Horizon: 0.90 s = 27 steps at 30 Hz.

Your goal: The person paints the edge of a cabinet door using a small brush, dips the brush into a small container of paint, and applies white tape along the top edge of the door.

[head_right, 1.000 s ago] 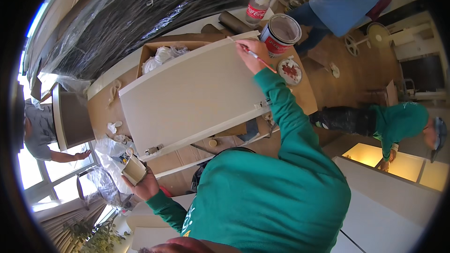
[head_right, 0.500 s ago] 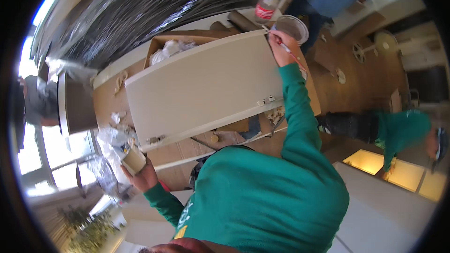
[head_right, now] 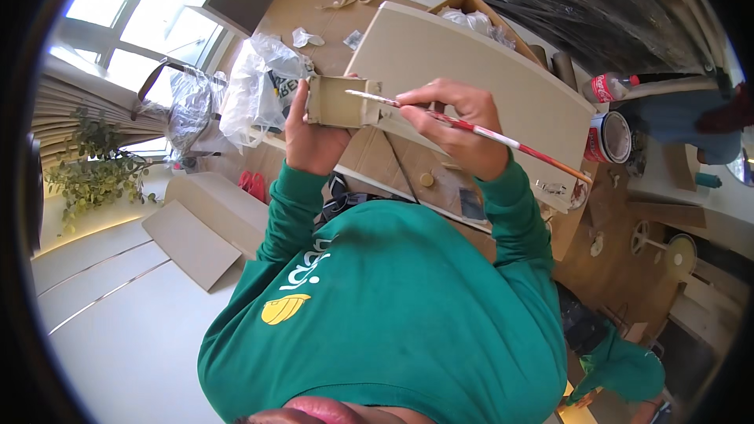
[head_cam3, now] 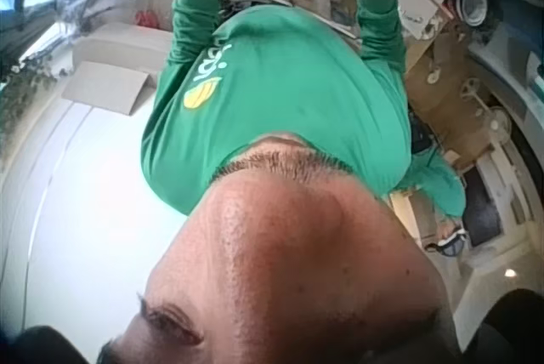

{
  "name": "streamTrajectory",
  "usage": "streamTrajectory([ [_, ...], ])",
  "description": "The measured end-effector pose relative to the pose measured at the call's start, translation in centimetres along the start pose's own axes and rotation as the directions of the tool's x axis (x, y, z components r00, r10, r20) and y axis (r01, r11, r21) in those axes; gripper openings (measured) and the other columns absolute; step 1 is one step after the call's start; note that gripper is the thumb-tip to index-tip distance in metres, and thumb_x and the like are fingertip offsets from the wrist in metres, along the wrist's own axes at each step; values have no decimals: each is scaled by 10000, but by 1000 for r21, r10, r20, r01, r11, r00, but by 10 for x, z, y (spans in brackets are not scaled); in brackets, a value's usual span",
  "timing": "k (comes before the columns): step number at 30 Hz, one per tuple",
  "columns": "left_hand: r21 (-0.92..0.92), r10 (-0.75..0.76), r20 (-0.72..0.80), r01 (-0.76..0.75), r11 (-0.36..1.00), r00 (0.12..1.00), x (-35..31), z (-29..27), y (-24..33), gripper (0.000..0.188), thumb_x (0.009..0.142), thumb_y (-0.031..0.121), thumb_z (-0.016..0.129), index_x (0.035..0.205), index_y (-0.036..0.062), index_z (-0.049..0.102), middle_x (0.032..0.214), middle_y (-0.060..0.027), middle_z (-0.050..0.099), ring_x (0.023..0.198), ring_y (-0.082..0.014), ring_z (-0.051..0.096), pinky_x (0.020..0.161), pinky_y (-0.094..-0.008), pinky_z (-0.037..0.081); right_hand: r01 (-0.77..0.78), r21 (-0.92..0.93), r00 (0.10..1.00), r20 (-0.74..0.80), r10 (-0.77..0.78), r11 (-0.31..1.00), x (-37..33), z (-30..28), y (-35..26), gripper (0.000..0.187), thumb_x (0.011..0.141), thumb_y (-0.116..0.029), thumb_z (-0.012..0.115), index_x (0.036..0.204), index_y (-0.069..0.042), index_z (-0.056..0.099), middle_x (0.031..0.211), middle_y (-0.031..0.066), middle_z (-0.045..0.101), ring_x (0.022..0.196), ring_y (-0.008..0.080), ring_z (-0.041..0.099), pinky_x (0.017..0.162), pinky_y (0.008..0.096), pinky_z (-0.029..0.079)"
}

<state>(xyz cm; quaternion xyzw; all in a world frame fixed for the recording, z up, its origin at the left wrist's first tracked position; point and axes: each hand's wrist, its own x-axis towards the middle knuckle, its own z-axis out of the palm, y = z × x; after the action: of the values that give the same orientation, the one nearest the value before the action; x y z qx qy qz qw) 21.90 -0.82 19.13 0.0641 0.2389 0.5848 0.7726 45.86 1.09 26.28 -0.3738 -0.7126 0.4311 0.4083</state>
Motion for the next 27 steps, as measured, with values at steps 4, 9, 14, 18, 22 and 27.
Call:
streamTrajectory([
  [4,34,-52,55,50,998,997,-15,-16,25,629,1022,530,442,1384,20,502,1379,-152,562,1250,-315,563,1069,-482,440,-102,-111,992,67,110,988,18,52,-7,118,843,-36,728,950,-16,772,831,49,709,719,72,587,629,240,467],
  [9,72,-50,59,45,996,997,-39,-40,71,572,1025,527,442,1370,78,526,1385,-142,561,1268,-310,549,1066,-479,436,-90,-144,995,34,96,986,26,100,-32,143,832,-13,720,961,-31,781,838,50,699,731,76,598,638,237,475],
  [14,40,-96,83,93,995,992,-48,-70,114,597,1035,510,434,1368,22,521,1361,-139,577,1260,-284,551,1069,-454,430,-113,-144,993,8,116,983,28,131,-51,177,827,6,716,980,-45,786,890,54,699,765,84,607,672,233,484],
  [18,-2,-134,76,134,991,988,-49,-82,133,560,1037,489,453,1347,30,534,1336,-144,595,1235,-272,568,1055,-449,444,-164,-163,986,-33,161,973,24,150,-63,193,821,16,716,988,-48,787,900,50,694,773,86,606,679,235,486],
  [22,10,-155,63,155,988,986,-47,-77,138,573,1025,497,477,1355,31,525,1354,-152,583,1243,-283,563,1056,-461,441,-163,-194,985,-94,147,967,19,154,-71,179,822,-5,726,981,-56,790,892,46,690,769,88,604,674,235,483],
  [27,-32,-159,123,164,986,980,-30,-76,137,608,1019,511,471,1392,32,506,1393,-167,557,1282,-319,532,1097,-515,407,-148,-147,977,-175,121,978,12,124,-68,182,833,-42,737,1012,-43,772,893,30,691,792,80,608,677,234,482],
])
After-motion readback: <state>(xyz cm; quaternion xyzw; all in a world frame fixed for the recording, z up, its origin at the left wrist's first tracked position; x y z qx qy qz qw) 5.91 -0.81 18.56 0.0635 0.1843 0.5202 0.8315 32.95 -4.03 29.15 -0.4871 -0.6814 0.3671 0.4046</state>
